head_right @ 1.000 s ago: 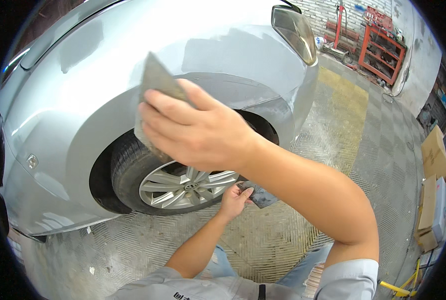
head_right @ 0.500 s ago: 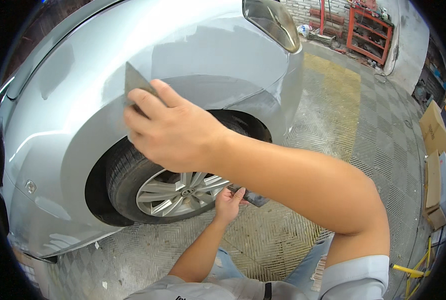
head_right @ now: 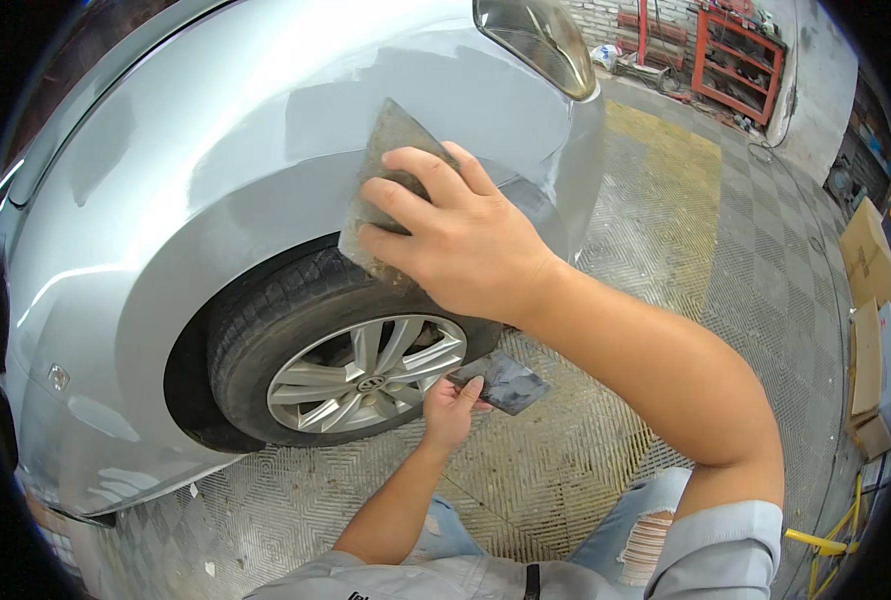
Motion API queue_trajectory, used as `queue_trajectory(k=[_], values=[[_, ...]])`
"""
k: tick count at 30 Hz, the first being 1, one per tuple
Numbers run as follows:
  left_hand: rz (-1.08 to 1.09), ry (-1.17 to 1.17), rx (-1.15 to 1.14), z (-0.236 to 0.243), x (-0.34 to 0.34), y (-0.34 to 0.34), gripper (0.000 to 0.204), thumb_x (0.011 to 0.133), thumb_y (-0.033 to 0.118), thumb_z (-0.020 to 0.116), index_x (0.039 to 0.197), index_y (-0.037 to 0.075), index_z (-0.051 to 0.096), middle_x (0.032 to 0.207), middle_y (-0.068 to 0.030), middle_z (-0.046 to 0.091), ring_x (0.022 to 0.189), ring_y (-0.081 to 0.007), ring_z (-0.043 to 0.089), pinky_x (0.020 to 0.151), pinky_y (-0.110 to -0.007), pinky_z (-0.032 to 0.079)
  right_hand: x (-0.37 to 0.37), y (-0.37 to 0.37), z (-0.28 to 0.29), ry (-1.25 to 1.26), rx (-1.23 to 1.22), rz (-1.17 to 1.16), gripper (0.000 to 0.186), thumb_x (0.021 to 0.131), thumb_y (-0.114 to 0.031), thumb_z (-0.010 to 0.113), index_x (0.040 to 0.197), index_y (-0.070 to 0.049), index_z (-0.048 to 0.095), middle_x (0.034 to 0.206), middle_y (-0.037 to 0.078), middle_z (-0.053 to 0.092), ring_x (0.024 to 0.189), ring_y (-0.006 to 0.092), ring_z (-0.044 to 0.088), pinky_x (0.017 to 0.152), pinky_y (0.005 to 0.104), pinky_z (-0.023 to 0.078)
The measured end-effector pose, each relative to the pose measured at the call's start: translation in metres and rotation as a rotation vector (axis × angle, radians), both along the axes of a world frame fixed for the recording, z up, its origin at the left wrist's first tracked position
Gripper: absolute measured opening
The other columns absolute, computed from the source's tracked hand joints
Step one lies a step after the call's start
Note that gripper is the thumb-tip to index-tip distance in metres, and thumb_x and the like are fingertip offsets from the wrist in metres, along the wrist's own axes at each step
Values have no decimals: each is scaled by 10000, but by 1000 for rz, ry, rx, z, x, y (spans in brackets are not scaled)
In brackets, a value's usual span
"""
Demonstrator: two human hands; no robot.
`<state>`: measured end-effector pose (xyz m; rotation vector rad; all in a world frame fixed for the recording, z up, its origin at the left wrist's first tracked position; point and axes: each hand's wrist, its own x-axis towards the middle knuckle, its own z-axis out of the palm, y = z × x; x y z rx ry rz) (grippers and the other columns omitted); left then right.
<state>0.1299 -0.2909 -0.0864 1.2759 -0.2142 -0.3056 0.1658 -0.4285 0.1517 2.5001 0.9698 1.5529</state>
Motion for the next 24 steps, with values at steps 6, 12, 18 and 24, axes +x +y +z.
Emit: queue_trajectory(k=[6, 12, 18, 24], values=[[10, -4, -48, -1, -2, -1, 201, 922, 128, 613, 1063, -11, 575, 926, -46, 645, 735, -98, 618, 611, -252, 560, 1, -31, -27, 110, 19, -52, 327, 690, -117, 625, 998, -202, 692, 1204, 11, 509, 1240, 258, 399, 1022, 498, 351], [-46, -21, -99, -7, 3, 1, 181, 922, 104, 606, 1065, -5, 578, 938, -56, 650, 747, -109, 631, 613, -266, 574, 0, -67, -62, 194, 110, -96, 472, 593, -3, 636, 1012, -207, 710, 1240, 29, 519, 1236, 286, 419, 976, 510, 377], [45, -4, -143, 3, 8, -3, 185, 941, 116, 573, 1089, 5, 568, 970, -67, 658, 764, -138, 649, 608, -275, 579, -42, -100, -99, 317, 623, 32, 385, 742, 22, 615, 1080, -149, 689, 1127, 62, 603, 1078, 223, 553, 902, 356, 447], [-4, 25, -336, 38, 22, -14, 211, 957, 131, 536, 1133, 15, 554, 991, -91, 670, 762, -168, 678, 573, -283, 582, -78, -110, -133, 914, 1656, 557, 190, 945, -35, 525, 1104, 2, 622, 1096, 26, 647, 994, 105, 578, 907, 313, 455]])
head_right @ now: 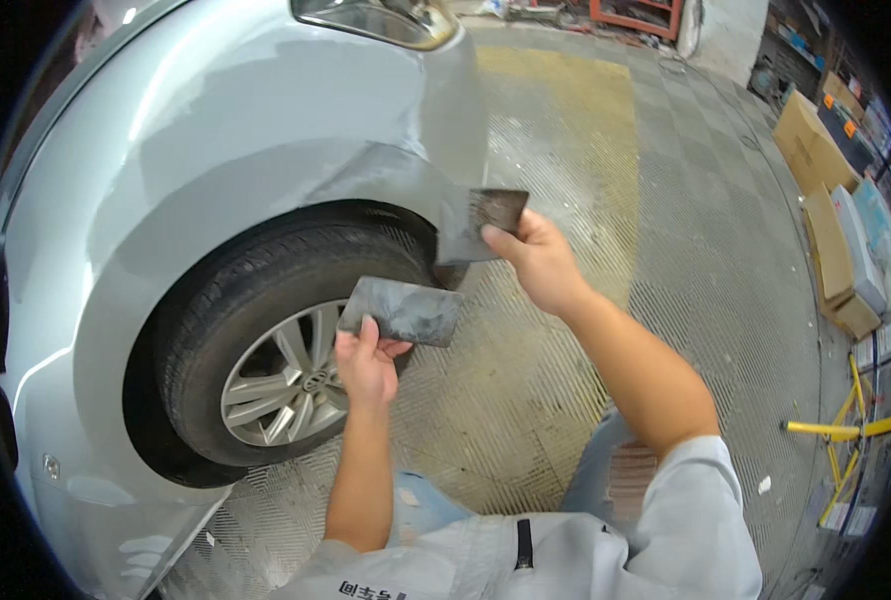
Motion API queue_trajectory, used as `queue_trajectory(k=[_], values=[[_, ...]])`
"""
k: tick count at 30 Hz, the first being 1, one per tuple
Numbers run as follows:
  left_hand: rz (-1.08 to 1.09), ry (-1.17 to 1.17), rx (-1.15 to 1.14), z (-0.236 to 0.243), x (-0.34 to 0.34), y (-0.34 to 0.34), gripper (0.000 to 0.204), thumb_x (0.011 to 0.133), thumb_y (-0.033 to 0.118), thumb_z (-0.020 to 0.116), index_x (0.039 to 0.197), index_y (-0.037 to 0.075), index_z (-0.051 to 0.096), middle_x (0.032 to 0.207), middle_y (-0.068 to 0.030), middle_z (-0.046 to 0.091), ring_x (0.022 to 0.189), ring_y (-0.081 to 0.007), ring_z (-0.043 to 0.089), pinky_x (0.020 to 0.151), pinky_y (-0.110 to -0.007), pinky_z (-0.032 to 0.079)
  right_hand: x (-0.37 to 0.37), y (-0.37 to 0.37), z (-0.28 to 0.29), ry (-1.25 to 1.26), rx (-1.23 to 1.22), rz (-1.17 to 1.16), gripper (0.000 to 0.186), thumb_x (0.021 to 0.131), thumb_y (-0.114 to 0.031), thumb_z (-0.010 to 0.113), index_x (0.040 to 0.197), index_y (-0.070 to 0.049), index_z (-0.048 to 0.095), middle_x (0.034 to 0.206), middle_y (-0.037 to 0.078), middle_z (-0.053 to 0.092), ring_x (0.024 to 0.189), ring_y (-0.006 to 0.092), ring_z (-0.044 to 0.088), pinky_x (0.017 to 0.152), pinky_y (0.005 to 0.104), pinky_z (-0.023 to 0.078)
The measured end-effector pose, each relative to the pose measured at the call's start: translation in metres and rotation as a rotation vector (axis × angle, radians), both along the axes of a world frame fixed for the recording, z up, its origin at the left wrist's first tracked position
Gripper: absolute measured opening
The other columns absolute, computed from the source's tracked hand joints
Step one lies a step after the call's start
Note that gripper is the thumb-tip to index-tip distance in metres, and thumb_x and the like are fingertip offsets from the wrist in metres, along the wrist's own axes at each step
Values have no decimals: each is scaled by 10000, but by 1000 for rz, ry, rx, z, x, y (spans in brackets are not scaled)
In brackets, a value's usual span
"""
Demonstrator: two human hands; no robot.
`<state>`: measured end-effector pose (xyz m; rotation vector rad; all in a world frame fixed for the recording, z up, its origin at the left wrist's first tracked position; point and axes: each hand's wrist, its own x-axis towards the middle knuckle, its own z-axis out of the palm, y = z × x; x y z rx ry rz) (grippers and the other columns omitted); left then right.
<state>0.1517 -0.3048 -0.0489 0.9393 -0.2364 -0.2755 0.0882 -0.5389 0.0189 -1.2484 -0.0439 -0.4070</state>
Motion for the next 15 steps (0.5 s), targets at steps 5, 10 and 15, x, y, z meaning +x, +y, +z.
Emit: queue_trajectory(k=[5, 10, 15], values=[[-56, -79, 123, 12, -2, -22, 168, 948, 117, 552, 1072, 6, 579, 923, -90, 681, 672, -159, 674, 529, -269, 570, -8, 0, 2, -52, -117, 132, 156, 926, -89, 590, 1043, 6, 630, 994, -16, 648, 854, 85, 578, 765, 285, 477], [84, -92, 32, 9, -4, -26, 142, 947, 107, 550, 1039, 3, 581, 899, -97, 682, 654, -149, 669, 486, -247, 559, -28, -8, 15, 178, -1060, 92, 226, 833, -56, 632, 1054, -91, 663, 746, 134, 628, 642, 255, 597, 607, 321, 490], [83, 10, -1, 6, -2, -20, 143, 952, 114, 544, 1037, 3, 577, 915, -100, 677, 665, -156, 671, 501, -263, 571, -33, -7, 20, 27, -1558, -308, 339, 708, -20, 634, 1034, -106, 671, 893, 85, 667, 799, 276, 654, 687, 392, 523]])
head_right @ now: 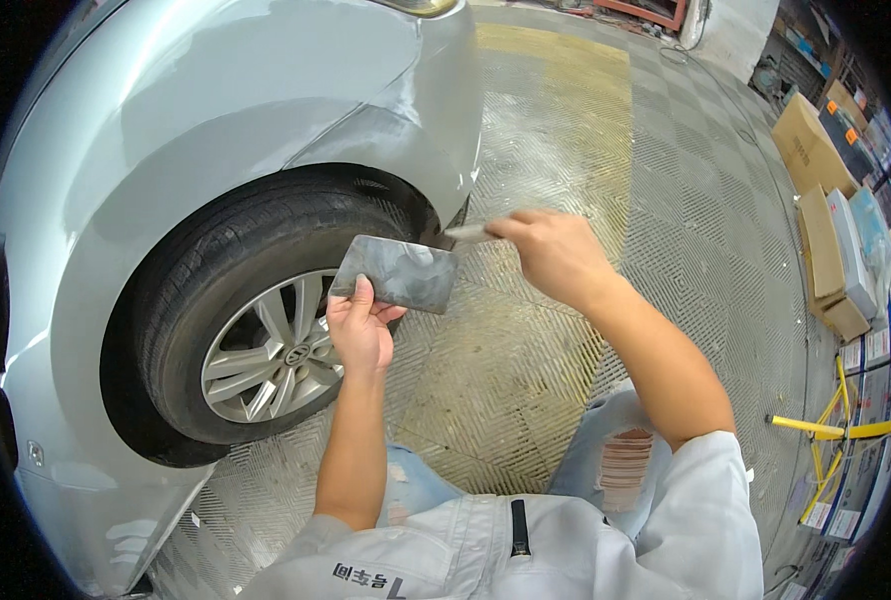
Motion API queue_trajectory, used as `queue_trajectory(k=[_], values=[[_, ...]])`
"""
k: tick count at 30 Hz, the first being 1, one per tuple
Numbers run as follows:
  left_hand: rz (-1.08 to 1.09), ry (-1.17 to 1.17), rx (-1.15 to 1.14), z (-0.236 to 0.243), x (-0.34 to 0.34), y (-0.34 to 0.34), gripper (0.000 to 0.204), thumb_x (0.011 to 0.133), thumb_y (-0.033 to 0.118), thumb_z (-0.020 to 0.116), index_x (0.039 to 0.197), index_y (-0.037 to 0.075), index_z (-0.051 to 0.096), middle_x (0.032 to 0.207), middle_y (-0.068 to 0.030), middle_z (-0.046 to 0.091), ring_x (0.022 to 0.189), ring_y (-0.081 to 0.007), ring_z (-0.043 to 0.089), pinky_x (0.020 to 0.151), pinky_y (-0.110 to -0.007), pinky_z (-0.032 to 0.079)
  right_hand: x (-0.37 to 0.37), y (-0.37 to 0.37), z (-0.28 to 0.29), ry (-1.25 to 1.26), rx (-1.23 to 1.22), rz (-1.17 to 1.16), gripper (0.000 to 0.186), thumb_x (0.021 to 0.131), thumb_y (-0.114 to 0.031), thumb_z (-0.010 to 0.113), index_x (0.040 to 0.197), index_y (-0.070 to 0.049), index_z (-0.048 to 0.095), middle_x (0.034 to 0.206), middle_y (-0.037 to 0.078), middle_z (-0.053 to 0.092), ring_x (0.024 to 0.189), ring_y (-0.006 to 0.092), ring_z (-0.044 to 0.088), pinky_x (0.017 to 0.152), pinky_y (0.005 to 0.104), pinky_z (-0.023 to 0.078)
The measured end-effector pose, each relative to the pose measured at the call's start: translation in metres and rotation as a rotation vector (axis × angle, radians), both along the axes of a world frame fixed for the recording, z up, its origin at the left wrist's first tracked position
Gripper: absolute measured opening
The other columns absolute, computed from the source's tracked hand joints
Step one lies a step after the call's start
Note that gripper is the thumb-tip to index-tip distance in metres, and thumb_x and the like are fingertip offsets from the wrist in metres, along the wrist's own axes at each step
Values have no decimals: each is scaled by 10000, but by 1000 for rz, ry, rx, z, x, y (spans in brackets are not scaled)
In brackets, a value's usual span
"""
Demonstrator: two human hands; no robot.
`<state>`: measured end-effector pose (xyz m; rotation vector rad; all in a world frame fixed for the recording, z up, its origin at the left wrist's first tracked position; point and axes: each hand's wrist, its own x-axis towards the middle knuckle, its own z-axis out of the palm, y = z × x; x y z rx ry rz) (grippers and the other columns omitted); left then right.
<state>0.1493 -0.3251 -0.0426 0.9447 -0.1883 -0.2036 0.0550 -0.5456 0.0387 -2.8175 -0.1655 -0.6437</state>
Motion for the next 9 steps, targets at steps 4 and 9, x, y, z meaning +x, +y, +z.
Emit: queue_trajectory(k=[4, 9], values=[[37, -52, 86, -2, -6, -4, 162, 955, 120, 542, 1034, -16, 581, 919, -102, 669, 702, -156, 667, 541, -279, 581, 13, 13, -1, -296, -112, 175, 368, 710, -8, 581, 1050, -112, 675, 1065, 54, 657, 974, 246, 629, 838, 374, 493], [173, -104, 130, -2, -15, -3, 232, 949, 119, 552, 1118, -37, 581, 986, -122, 662, 754, -162, 667, 539, -274, 577, 30, 31, -17, 6, -73, 351, 453, 689, -10, 584, 1115, -135, 672, 1154, 75, 641, 1118, 224, 579, 958, 405, 423]])
